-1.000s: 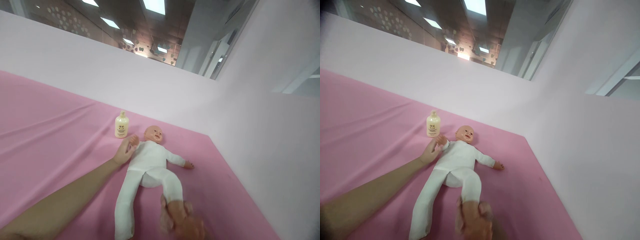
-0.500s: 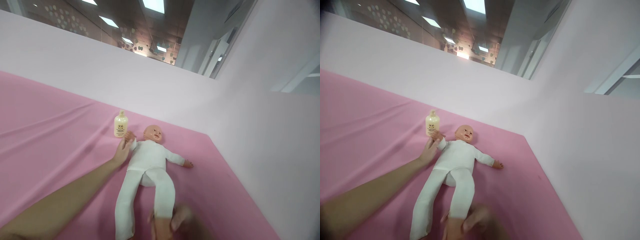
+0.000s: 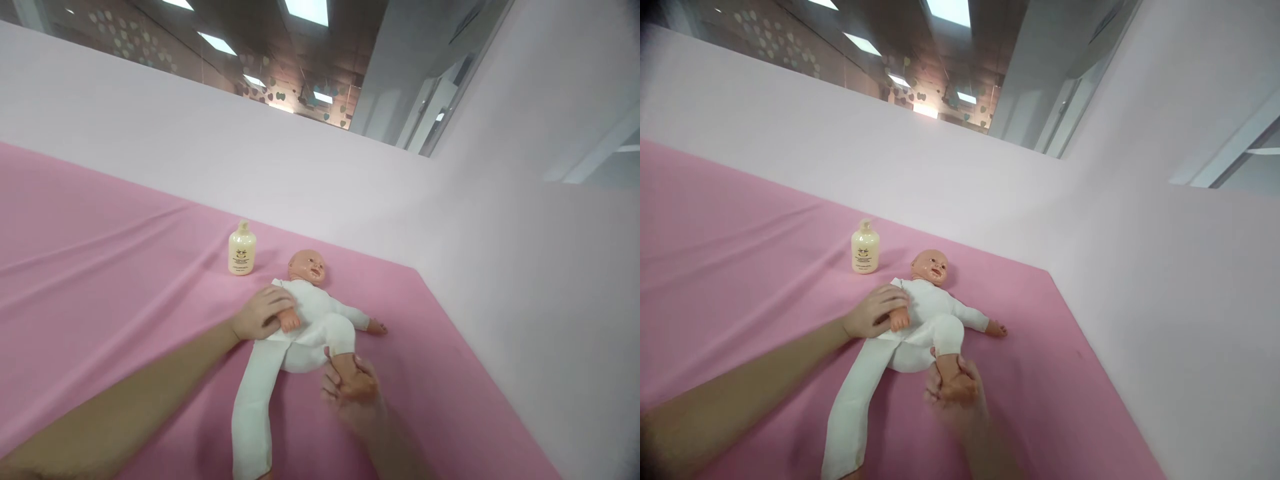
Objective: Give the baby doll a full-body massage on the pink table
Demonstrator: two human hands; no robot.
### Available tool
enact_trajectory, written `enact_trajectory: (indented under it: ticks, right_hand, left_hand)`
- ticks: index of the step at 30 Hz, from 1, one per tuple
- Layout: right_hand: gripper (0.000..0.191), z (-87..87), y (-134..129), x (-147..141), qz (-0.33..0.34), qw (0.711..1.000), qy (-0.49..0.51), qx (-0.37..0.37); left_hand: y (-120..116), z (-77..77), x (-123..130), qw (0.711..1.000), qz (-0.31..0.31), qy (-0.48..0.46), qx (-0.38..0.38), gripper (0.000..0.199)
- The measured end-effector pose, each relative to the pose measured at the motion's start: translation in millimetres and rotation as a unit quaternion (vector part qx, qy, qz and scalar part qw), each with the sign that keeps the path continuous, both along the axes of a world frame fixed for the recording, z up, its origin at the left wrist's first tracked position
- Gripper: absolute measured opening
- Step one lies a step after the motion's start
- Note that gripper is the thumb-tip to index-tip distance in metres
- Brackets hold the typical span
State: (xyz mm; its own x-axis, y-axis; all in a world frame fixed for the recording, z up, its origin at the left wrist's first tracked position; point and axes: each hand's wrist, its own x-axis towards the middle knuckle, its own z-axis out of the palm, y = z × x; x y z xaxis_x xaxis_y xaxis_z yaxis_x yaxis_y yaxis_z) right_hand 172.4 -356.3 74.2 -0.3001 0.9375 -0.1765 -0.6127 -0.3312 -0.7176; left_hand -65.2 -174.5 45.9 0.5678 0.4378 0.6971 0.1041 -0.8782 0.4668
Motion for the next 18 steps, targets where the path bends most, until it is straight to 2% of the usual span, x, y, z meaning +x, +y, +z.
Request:
enact_trajectory:
  ticks: [2, 3, 5, 8, 10, 11, 13, 15, 16, 17, 18]
  right_hand:
    - [0.038, -16.5, -8, 4, -0.044, 0.997, 0.048, -0.050]
    - [0.036, -21.1, -10, 4, -0.054, 0.995, 0.061, -0.064]
    - [0.041, -22.1, -9, 3, -0.035, 0.996, 0.054, -0.057]
    - [0.050, -4.2, 9, -4, 0.003, 1.000, 0.008, -0.018]
    - [0.044, 18.2, 40, -14, -0.011, 1.000, 0.000, -0.005]
    - [0.041, 31.4, 61, -20, -0.021, 1.000, 0.002, 0.001]
    - [0.034, 58.5, 103, -34, -0.041, 0.999, 0.008, 0.012]
    - [0.024, 80.2, 129, -45, -0.059, 0.998, 0.020, 0.026]
    - [0.022, 86.1, 130, -48, -0.064, 0.997, 0.025, 0.031]
    - [0.023, 87.5, 123, -49, -0.064, 0.997, 0.028, 0.034]
    - [0.021, 83.9, 108, -48, -0.057, 0.998, 0.027, 0.031]
  left_hand:
    - [-4, 0.7, 2, 0.992, -0.030, 0.055, 0.111, 0.044]
    - [-5, 0.2, 3, 0.989, -0.029, 0.057, 0.133, 0.047]
    - [-4, -2.3, 3, 0.990, -0.012, 0.048, 0.130, 0.047]
    - [1, -8.2, 2, 0.998, 0.049, -0.030, 0.016, 0.039]
    - [9, -13.0, 1, 0.979, 0.105, -0.137, -0.110, 0.035]
    - [15, -15.5, 0, 0.955, 0.134, -0.197, -0.176, 0.035]
    - [27, -19.9, -3, 0.888, 0.192, -0.298, -0.293, 0.039]
    - [37, -22.6, -8, 0.828, 0.234, -0.354, -0.367, 0.041]
    - [39, -22.9, -9, 0.816, 0.243, -0.362, -0.380, 0.041]
    - [39, -22.4, -10, 0.820, 0.244, -0.358, -0.373, 0.041]
    - [37, -21.2, -11, 0.841, 0.241, -0.339, -0.346, 0.041]
